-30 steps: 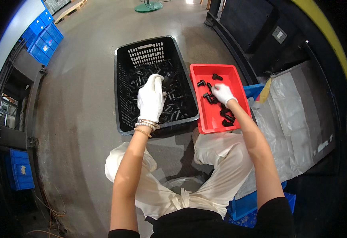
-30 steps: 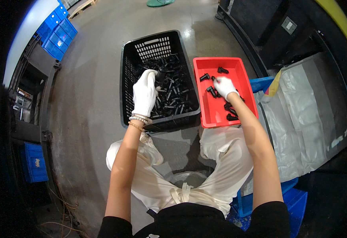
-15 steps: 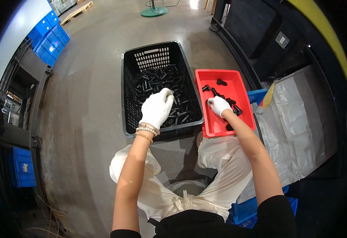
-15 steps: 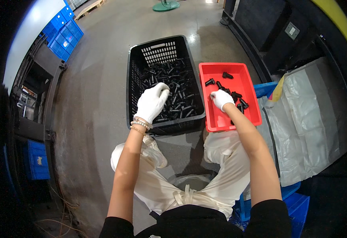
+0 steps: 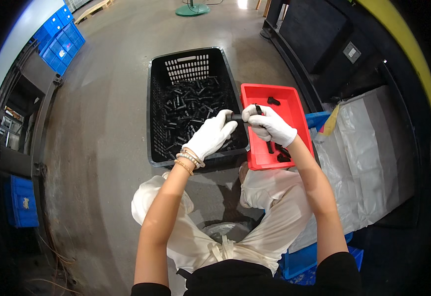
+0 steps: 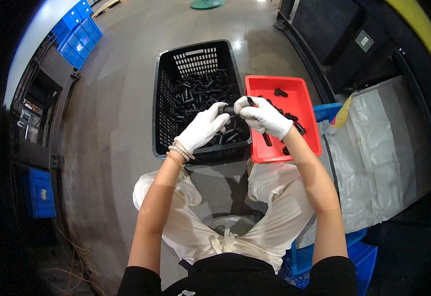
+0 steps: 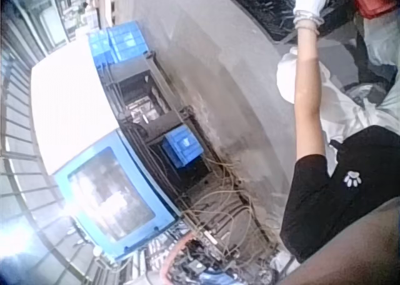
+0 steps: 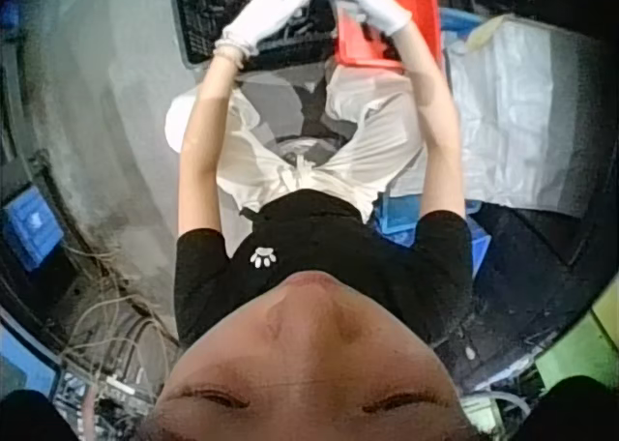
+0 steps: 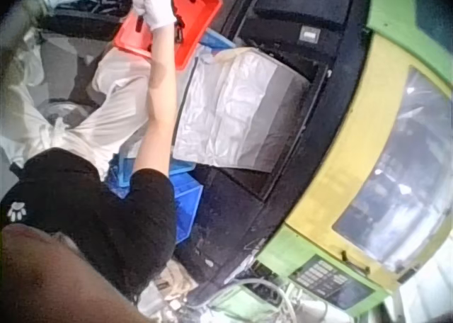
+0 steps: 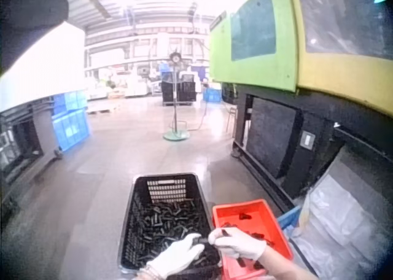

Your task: The person assembles plastic components by fitting small plastic pieces onto larger plastic parts by hand, then places the assembled parts into a container.

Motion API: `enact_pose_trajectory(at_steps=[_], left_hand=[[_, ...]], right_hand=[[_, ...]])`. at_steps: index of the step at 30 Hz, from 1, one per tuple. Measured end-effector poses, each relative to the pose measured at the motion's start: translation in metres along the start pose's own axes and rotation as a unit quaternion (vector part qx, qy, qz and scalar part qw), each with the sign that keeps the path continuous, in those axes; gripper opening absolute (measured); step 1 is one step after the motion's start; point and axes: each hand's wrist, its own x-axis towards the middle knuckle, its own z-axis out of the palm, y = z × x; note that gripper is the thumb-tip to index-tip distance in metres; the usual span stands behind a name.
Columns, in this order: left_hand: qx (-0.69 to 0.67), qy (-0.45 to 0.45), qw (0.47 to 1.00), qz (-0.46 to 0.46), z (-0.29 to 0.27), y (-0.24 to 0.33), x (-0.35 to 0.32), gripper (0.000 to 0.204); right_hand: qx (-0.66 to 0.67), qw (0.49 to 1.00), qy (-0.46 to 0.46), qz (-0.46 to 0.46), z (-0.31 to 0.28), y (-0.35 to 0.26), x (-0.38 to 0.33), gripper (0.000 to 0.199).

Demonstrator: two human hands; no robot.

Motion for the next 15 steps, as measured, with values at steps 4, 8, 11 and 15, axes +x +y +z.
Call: enact_pose_trajectory(at_steps=[4,8,11,15], left_hand=[[-0.076,0.013,0.997,0.026,0.002,0.001,0.001,0.037],[-0.134,0.027,0.991,0.007,0.01,0.0,0.003,0.031],[-0.187,0.049,0.981,0.001,0.011,0.001,0.003,0.025],[-0.129,0.106,0.986,-0.029,0.015,-0.008,0.009,0.022]], right_hand=[[-0.019,1.0,0.006,-0.001,0.004,-0.005,-0.004,0.005],[-0.05,0.999,0.015,-0.003,0.005,-0.005,-0.006,0.006],[-0.137,0.991,0.009,-0.01,0.011,-0.006,-0.005,0.007],[-0.224,0.968,-0.017,-0.111,0.009,0.004,0.003,0.012]])
